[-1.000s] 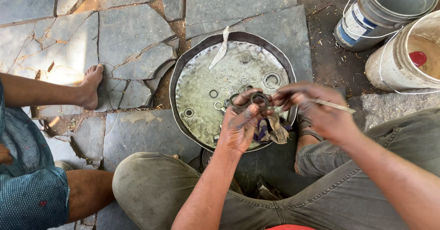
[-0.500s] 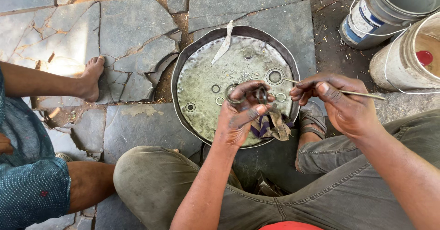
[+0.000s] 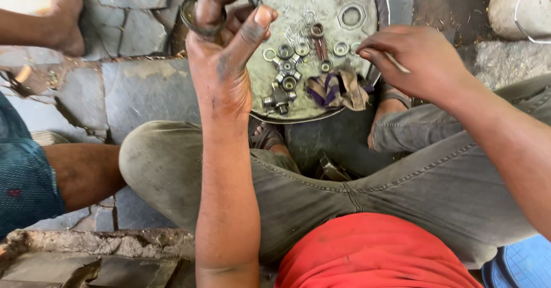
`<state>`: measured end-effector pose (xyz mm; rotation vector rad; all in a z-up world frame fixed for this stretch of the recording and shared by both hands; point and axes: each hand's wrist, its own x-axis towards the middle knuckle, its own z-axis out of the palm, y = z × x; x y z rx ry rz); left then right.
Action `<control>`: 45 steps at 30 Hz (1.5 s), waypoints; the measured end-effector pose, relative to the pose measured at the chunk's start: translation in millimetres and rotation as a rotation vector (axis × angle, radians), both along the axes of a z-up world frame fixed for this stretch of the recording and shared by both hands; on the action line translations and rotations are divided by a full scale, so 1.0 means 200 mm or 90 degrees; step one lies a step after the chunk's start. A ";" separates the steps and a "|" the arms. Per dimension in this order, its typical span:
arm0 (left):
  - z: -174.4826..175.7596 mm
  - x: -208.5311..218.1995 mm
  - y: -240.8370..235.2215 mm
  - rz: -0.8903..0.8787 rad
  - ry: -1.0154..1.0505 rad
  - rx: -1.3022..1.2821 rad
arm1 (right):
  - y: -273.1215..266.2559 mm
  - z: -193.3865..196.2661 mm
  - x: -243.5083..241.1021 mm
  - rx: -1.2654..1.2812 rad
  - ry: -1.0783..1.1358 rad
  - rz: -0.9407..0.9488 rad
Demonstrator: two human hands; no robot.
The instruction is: The person sits on a stone floor and cleans small metal parts, including nuts and bolts, using a cloth and a thin metal tool. They wipe the parts and use the tool to scrape or pick at them, placing the cleaned items back into a metal tray.
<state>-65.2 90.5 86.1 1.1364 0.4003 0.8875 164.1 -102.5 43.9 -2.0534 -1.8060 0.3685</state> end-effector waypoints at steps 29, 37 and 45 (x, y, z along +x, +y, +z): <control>-0.05 0.12 -0.05 -0.026 0.036 0.014 | 0.09 -1.19 0.08 -0.423 0.681 -0.449; -0.05 0.11 -0.05 -0.005 0.107 0.124 | -0.06 -1.49 0.14 -0.590 0.101 -0.381; -0.17 0.17 -0.07 0.013 0.170 0.172 | -0.09 -1.41 -0.05 -0.574 -0.084 -0.151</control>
